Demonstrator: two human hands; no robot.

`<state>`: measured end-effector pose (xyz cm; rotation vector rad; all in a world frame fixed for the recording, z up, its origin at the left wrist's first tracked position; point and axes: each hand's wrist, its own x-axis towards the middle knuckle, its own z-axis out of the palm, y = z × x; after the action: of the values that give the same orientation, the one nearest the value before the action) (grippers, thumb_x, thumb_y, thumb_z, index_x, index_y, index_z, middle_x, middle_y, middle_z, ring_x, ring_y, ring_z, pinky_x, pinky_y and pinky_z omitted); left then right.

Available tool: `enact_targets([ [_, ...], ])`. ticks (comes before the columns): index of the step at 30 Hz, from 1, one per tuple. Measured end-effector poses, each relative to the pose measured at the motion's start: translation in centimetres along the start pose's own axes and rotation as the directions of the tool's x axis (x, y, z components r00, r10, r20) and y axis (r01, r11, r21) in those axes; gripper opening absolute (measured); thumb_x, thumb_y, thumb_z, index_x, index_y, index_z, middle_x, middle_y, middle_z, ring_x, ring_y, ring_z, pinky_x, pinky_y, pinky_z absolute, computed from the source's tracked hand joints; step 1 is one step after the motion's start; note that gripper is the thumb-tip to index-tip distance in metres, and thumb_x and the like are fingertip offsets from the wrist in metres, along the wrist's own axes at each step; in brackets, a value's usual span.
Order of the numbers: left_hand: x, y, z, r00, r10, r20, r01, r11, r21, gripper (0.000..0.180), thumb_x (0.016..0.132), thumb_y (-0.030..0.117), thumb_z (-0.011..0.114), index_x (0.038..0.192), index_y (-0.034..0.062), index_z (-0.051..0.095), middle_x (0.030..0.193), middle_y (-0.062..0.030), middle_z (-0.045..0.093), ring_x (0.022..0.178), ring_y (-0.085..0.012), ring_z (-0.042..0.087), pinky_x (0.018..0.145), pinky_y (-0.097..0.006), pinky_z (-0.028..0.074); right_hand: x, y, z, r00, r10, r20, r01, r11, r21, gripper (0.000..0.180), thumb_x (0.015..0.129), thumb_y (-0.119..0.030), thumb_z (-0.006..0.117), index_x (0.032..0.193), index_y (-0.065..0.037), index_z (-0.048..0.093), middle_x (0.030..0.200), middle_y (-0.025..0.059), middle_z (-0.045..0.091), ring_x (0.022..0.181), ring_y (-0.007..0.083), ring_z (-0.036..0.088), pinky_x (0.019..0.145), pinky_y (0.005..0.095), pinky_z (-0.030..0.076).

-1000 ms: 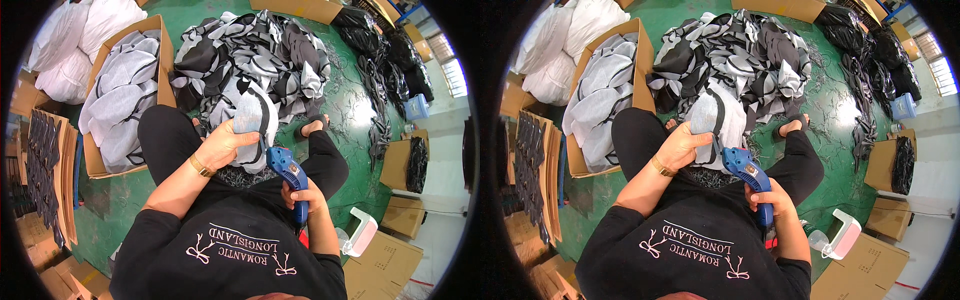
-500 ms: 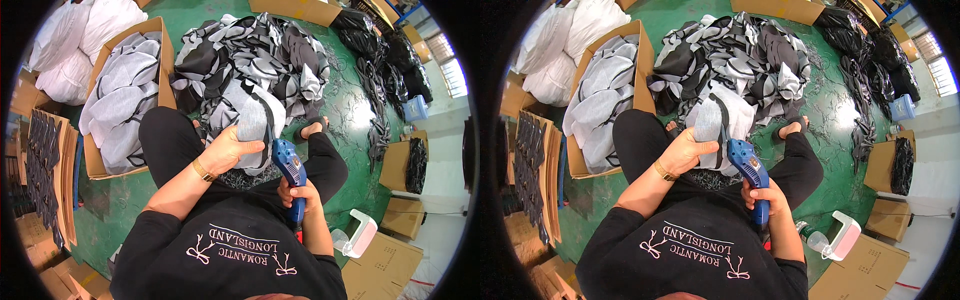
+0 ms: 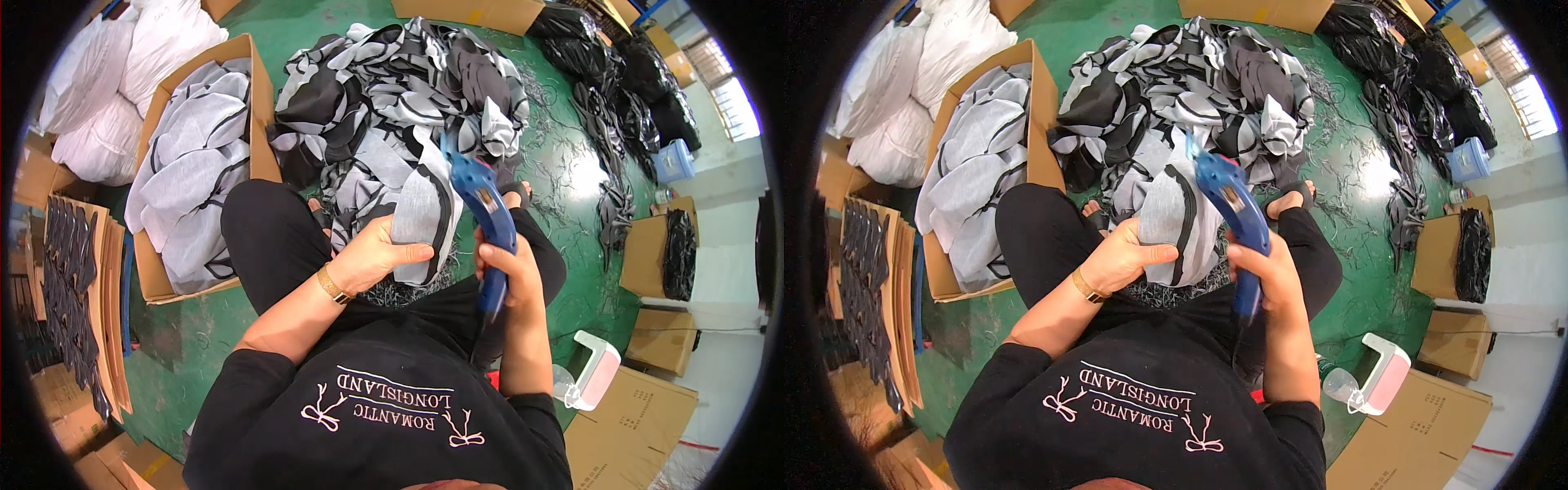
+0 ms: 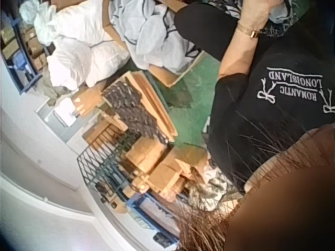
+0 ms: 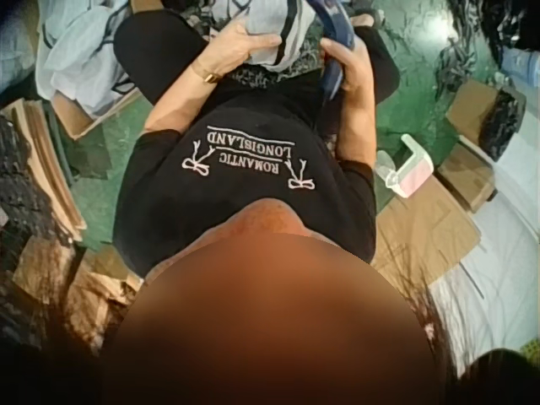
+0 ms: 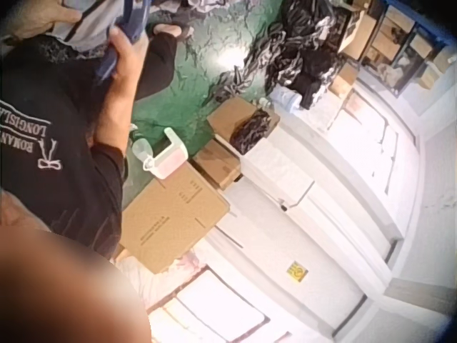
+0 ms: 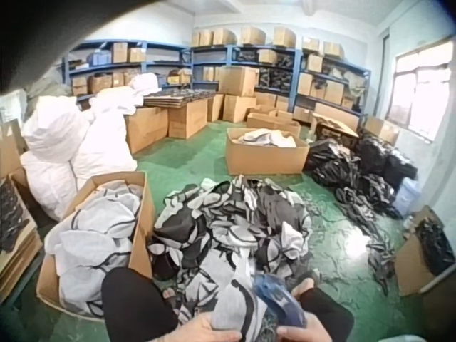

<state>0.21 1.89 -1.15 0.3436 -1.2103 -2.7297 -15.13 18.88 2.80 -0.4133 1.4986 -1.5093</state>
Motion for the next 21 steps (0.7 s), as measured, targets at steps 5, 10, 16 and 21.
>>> enact_targets([
  [5,-0.4,-0.8,0.8,0.999,0.001,0.054,-0.009,0.991,0.137,0.03,0.088,0.011,0.064,0.116,0.0028,0.058,0.106,-0.002,0.064,0.094,-0.0083,0.059,0.082,-0.025,0.048,2.4,-0.4,2.6,0.983,-0.175,-0.053,0.153,0.946,-0.285,0.043,0.067,-0.016,0.079,0.102,0.0,0.058,0.079,0.0004,0.056,0.068,0.0081,0.053,0.061,0.0227,0.043],
  [10,0.6,-1.0,0.1,0.994,0.041,-0.103,-0.041,0.999,0.006,0.022,0.095,0.018,0.055,0.11,0.0027,0.059,0.101,-0.0021,0.065,0.087,-0.0077,0.061,0.077,-0.025,0.049,2.8,1.4,3.3,0.978,-0.206,-0.032,0.179,0.909,-0.376,0.043,0.067,-0.013,0.077,0.102,0.002,0.057,0.079,0.0015,0.058,0.067,0.0086,0.054,0.063,0.0241,0.045],
  [16,0.8,-0.7,-1.7,0.972,0.05,-0.228,-0.068,0.995,-0.073,0.018,0.092,0.009,0.056,0.109,0.0021,0.059,0.1,-0.0021,0.066,0.084,-0.0083,0.062,0.074,-0.024,0.05,1.0,1.6,0.7,0.992,-0.106,-0.074,0.094,0.984,-0.154,0.034,0.072,-0.01,0.071,0.1,0.002,0.057,0.076,0.0024,0.056,0.064,0.0124,0.056,0.06,0.0254,0.046],
  [21,0.9,0.6,-1.6,0.952,0.073,-0.298,-0.104,0.991,-0.088,0.019,0.09,0.005,0.057,0.108,0.0012,0.059,0.099,-0.005,0.067,0.081,-0.0095,0.064,0.07,-0.023,0.051,-3.1,1.1,-0.8,0.997,0.076,-0.019,-0.078,0.988,-0.135,0.037,0.069,-0.009,0.07,0.102,0.003,0.057,0.082,0.0054,0.058,0.063,0.0138,0.058,0.058,0.0268,0.049],
])
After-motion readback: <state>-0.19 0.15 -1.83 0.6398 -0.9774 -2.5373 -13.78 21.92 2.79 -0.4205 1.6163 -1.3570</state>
